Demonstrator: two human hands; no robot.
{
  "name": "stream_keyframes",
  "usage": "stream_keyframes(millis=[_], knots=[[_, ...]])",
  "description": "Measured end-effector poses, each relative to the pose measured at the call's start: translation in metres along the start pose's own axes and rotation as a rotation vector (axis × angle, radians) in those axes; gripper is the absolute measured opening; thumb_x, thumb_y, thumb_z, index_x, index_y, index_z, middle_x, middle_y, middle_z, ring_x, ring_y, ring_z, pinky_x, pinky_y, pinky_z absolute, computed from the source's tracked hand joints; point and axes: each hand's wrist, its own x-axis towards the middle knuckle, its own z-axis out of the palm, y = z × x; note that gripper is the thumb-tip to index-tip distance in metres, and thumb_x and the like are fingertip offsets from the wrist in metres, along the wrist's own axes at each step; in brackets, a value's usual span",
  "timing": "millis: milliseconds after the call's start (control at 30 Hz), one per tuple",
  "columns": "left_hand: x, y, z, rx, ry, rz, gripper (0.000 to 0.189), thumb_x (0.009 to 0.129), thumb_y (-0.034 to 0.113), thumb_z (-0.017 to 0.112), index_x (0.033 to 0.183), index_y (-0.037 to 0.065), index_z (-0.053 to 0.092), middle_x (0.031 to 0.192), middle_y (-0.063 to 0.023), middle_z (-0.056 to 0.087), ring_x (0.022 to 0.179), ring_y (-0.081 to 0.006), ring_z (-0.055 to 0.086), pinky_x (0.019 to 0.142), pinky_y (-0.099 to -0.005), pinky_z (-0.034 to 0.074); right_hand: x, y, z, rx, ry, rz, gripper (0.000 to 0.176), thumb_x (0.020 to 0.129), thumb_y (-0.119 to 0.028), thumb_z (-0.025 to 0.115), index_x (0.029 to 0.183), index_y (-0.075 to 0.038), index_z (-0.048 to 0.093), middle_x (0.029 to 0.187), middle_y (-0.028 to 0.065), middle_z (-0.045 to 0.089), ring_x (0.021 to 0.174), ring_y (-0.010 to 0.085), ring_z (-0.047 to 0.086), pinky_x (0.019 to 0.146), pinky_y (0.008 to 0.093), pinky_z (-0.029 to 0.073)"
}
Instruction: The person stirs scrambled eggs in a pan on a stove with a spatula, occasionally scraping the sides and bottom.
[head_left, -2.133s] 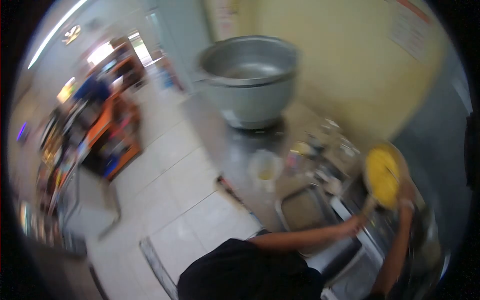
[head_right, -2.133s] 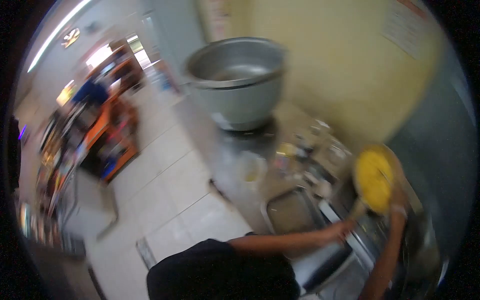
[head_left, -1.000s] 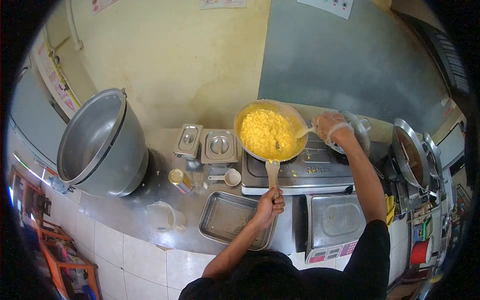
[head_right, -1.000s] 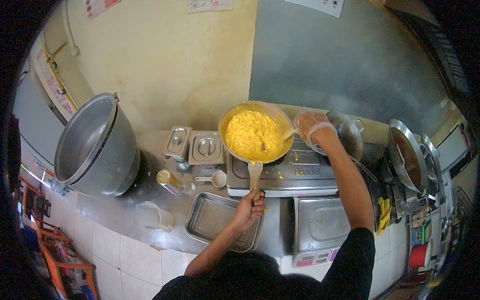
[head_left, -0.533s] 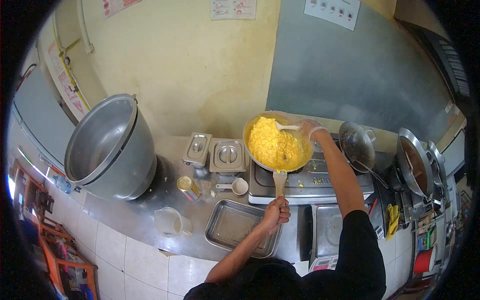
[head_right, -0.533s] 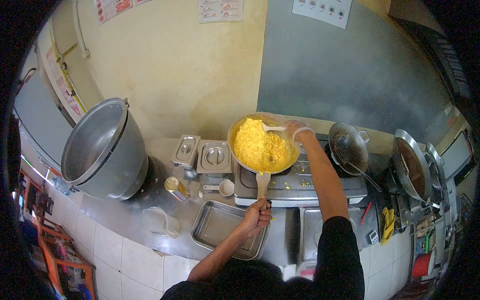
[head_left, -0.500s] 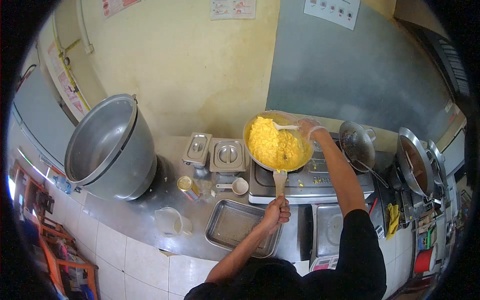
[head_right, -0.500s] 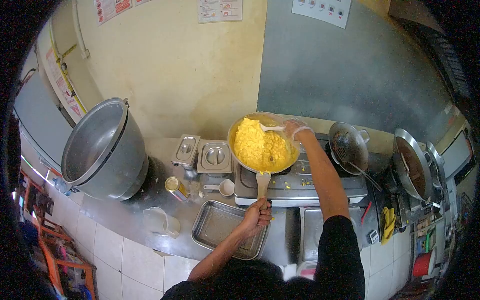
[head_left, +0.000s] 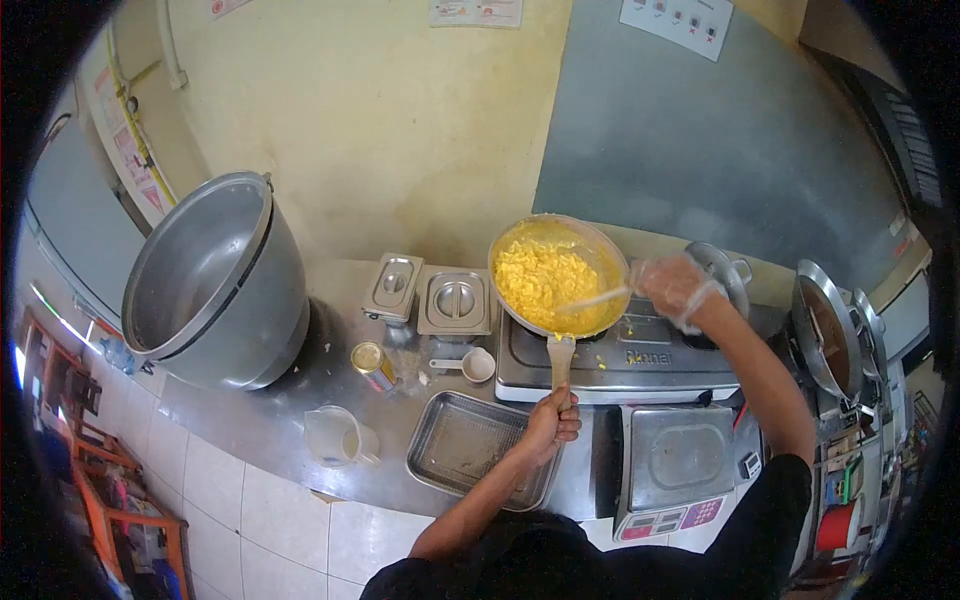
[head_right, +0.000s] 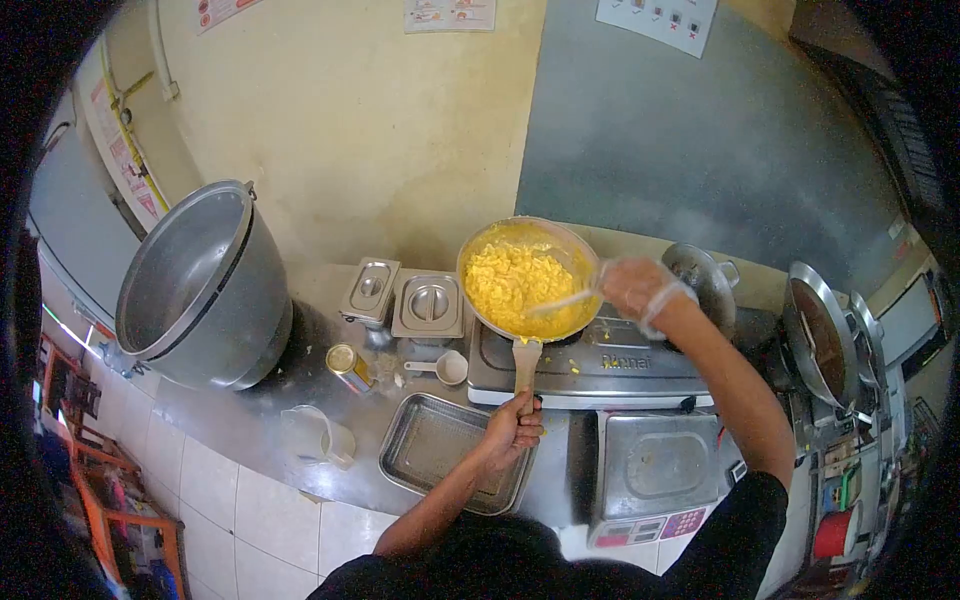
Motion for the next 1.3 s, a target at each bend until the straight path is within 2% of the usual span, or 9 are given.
stream_keyframes(millis=[267, 333, 433, 533, 700, 900, 1033, 1200, 1300], knots=[[0.014, -0.01, -0.014, 0.067, 0.012, 0.042, 0.021, 0.094, 0.032, 0.052, 0.09, 0.012, 0.05, 0.065, 0.0053, 0.036, 0.05, -0.0048, 0.031, 0.043, -0.0191, 0.026, 0.041, -0.131, 0.041, 0.073, 0.246, -0.046, 0.012, 0.075, -0.012, 0.059, 0.067, -0.006, 0.065, 0.066, 0.0134, 0.064, 0.064, 0.0266, 0.066, 0.053, 0.0378, 0.051], [0.02, -0.022, -0.002, 0.25, 0.358, 0.104, 0.02, 0.091, 0.031, 0.054, 0.096, 0.012, 0.055, 0.068, 0.0021, 0.045, 0.055, -0.0099, 0.042, 0.048, -0.0246, 0.037, 0.065, -0.157, 0.043, -0.082, 0.243, 0.019, 0.013, 0.074, -0.015, 0.06, 0.065, -0.008, 0.064, 0.059, 0.0105, 0.06, 0.059, 0.0236, 0.063, 0.05, 0.0363, 0.048], [0.075, -0.058, -0.05, 0.254, 0.128, 0.293, 0.03, 0.095, 0.038, 0.045, 0.111, 0.013, 0.051, 0.078, 0.0017, 0.05, 0.059, -0.0116, 0.048, 0.049, -0.0269, 0.04, 0.117, -0.165, 0.093, -0.073, 0.298, 0.183, 0.015, 0.083, -0.018, 0.054, 0.078, -0.007, 0.063, 0.065, 0.0082, 0.059, 0.055, 0.0198, 0.06, 0.046, 0.0366, 0.047], [0.075, -0.043, -0.026, 0.174, 0.105, 0.297, 0.034, 0.09, 0.049, 0.052, 0.09, 0.016, 0.046, 0.063, 0.0046, 0.04, 0.046, -0.007, 0.036, 0.038, -0.024, 0.028, 0.17, -0.099, 0.185, -0.261, 0.157, 0.174, 0.02, 0.089, -0.014, 0.05, 0.101, -0.007, 0.065, 0.093, 0.0083, 0.066, 0.087, 0.0222, 0.064, 0.075, 0.0344, 0.051], [0.058, -0.03, -0.012, 0.157, 0.079, 0.208, 0.036, 0.092, 0.05, 0.046, 0.088, 0.015, 0.043, 0.058, 0.0058, 0.034, 0.042, -0.0062, 0.03, 0.036, -0.0238, 0.023, 0.145, -0.057, 0.074, -0.121, -0.044, 0.324, 0.014, 0.088, -0.013, 0.054, 0.091, -0.009, 0.067, 0.094, 0.0105, 0.067, 0.091, 0.0265, 0.065, 0.077, 0.0357, 0.051], [0.051, -0.029, -0.009, 0.128, 0.078, 0.186, 0.037, 0.093, 0.051, 0.043, 0.088, 0.015, 0.042, 0.06, 0.0052, 0.035, 0.043, -0.007, 0.03, 0.037, -0.024, 0.021, 0.032, -0.037, 0.047, 0.01, 0.199, 0.157, 0.011, 0.084, -0.01, 0.057, 0.088, -0.01, 0.067, 0.088, 0.0098, 0.066, 0.085, 0.0273, 0.065, 0.073, 0.0372, 0.051], [0.046, -0.034, -0.016, 0.16, 0.048, 0.187, 0.03, 0.094, 0.045, 0.045, 0.095, 0.015, 0.047, 0.065, 0.0051, 0.038, 0.05, -0.0072, 0.039, 0.041, -0.0243, 0.031, -0.022, -0.059, 0.045, -0.049, 0.117, 0.093, 0.01, 0.08, -0.008, 0.058, 0.086, -0.01, 0.066, 0.084, 0.0094, 0.065, 0.081, 0.0278, 0.065, 0.071, 0.0381, 0.051], [0.017, -0.014, 0.0, 0.074, 0.071, 0.095, 0.015, 0.091, 0.03, 0.052, 0.09, 0.016, 0.046, 0.063, 0.0077, 0.03, 0.05, -0.0054, 0.028, 0.043, -0.0225, 0.022, 0.019, -0.116, 0.042, -0.065, -0.17, 0.244, 0.018, 0.082, -0.014, 0.055, 0.092, -0.01, 0.069, 0.086, 0.0091, 0.067, 0.085, 0.026, 0.065, 0.074, 0.0417, 0.049], [0.011, -0.009, 0.007, 0.038, 0.109, 0.083, 0.027, 0.098, 0.038, 0.049, 0.093, 0.012, 0.045, 0.064, 0.0067, 0.03, 0.049, -0.0036, 0.025, 0.041, -0.0199, 0.02, 0.055, -0.098, 0.067, 0.05, 0.078, 0.192, 0.018, 0.083, -0.013, 0.054, 0.093, -0.009, 0.069, 0.089, 0.0105, 0.068, 0.086, 0.0258, 0.065, 0.072, 0.0413, 0.049]])
